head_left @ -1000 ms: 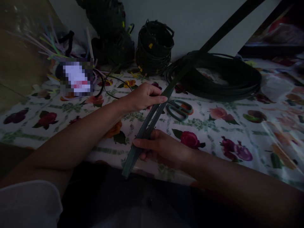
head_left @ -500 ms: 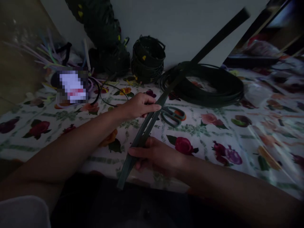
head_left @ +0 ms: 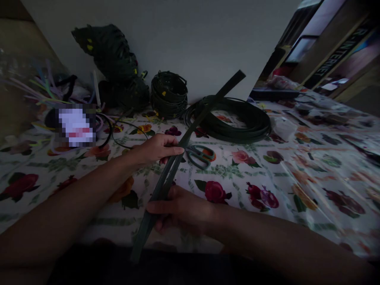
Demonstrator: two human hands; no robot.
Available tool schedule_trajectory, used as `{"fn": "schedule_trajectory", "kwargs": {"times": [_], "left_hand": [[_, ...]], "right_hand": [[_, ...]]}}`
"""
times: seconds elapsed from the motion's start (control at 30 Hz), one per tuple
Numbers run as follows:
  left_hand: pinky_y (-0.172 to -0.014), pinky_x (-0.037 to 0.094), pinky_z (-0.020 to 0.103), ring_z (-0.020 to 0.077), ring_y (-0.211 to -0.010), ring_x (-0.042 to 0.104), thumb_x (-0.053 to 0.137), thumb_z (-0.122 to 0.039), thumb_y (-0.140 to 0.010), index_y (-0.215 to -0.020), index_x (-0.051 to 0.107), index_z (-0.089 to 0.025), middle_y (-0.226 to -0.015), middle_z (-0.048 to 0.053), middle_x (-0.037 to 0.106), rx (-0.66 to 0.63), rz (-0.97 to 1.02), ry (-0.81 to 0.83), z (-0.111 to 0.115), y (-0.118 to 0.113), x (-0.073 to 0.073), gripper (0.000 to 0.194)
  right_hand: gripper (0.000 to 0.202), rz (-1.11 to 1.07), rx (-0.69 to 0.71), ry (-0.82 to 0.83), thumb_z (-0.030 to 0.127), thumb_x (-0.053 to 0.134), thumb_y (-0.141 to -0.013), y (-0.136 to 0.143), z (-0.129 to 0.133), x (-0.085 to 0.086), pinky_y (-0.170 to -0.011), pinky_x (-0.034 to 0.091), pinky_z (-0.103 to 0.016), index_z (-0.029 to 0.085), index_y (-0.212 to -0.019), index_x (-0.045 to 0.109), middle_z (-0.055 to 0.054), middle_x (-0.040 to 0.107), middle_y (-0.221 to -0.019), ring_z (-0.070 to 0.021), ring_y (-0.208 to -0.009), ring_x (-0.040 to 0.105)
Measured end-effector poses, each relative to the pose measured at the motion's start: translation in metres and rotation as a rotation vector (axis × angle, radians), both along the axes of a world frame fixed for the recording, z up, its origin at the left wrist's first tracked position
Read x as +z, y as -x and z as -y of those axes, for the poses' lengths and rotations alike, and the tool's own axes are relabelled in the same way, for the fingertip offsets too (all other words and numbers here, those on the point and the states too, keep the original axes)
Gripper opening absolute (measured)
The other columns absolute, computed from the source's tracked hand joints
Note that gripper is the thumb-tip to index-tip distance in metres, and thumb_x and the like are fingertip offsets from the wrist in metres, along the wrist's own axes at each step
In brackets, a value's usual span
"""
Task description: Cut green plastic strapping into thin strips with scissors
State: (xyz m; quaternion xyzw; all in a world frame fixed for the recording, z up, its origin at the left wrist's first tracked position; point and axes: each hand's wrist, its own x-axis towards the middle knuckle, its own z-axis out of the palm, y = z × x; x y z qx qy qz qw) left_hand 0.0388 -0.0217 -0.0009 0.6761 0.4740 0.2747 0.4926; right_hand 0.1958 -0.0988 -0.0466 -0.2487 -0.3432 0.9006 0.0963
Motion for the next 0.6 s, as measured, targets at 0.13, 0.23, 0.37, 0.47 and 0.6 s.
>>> {"fn": "schedule_trajectory", "kwargs": {"times": [0.13, 0.23, 0.37, 0.47, 0.6], "left_hand": [[-0.043, 0.043, 0.018, 0.0066, -0.046, 0.051, 0.074, -0.040, -0.078, -0.077, 0.059, -0.016, -0.063, -0.004, 0.055, -0.071, 0.004, 0.109, 0.0018, 0.0076, 0.0023, 0.028], [-0.041, 0.043, 0.017, 0.0058, -0.044, 0.051, 0.074, -0.034, -0.079, -0.074, 0.058, -0.017, -0.062, -0.005, 0.055, -0.032, 0.037, 0.090, 0.0031, 0.0104, 0.0052, 0.024], [-0.040, 0.043, 0.015, 0.0048, -0.043, 0.052, 0.073, -0.028, -0.080, -0.073, 0.057, -0.017, -0.060, -0.006, 0.054, -0.009, 0.115, 0.062, 0.0050, 0.0073, 0.0075, 0.021], [-0.040, 0.045, 0.015, 0.0047, -0.044, 0.053, 0.073, -0.026, -0.081, -0.074, 0.057, -0.017, -0.061, -0.007, 0.055, -0.006, 0.150, 0.056, 0.0061, 0.0033, 0.0062, 0.019], [-0.042, 0.045, 0.016, 0.0046, -0.045, 0.054, 0.072, -0.025, -0.082, -0.074, 0.057, -0.016, -0.062, -0.006, 0.054, -0.040, 0.124, 0.058, 0.0052, 0.0011, 0.0005, 0.019]], "right_hand": [[0.029, -0.017, -0.021, 0.019, 0.036, 0.086, -0.068, 0.0004, -0.0006, -0.0016, -0.054, 0.050, -0.019, 0.013, -0.073, 0.069, -0.001, 0.068, -0.065, -0.0083, -0.051, 0.060], [0.027, -0.021, -0.038, 0.043, 0.034, 0.086, -0.069, 0.0008, -0.0015, -0.0023, -0.053, 0.050, -0.019, 0.013, -0.072, 0.069, 0.000, 0.066, -0.061, -0.0082, -0.050, 0.059], [0.024, -0.042, -0.056, 0.082, 0.031, 0.085, -0.071, 0.0013, -0.0023, -0.0025, -0.052, 0.048, -0.018, 0.012, -0.078, 0.071, 0.001, 0.065, -0.064, -0.0070, -0.052, 0.058], [0.025, -0.066, -0.062, 0.083, 0.031, 0.084, -0.071, 0.0011, -0.0025, -0.0028, -0.054, 0.049, -0.019, 0.012, -0.083, 0.073, 0.000, 0.066, -0.070, -0.0069, -0.054, 0.058], [0.020, -0.063, -0.049, 0.074, 0.027, 0.078, -0.076, -0.0001, -0.0030, -0.0007, -0.055, 0.048, -0.018, 0.011, -0.087, 0.072, -0.003, 0.070, -0.082, -0.0070, -0.057, 0.060]]}}
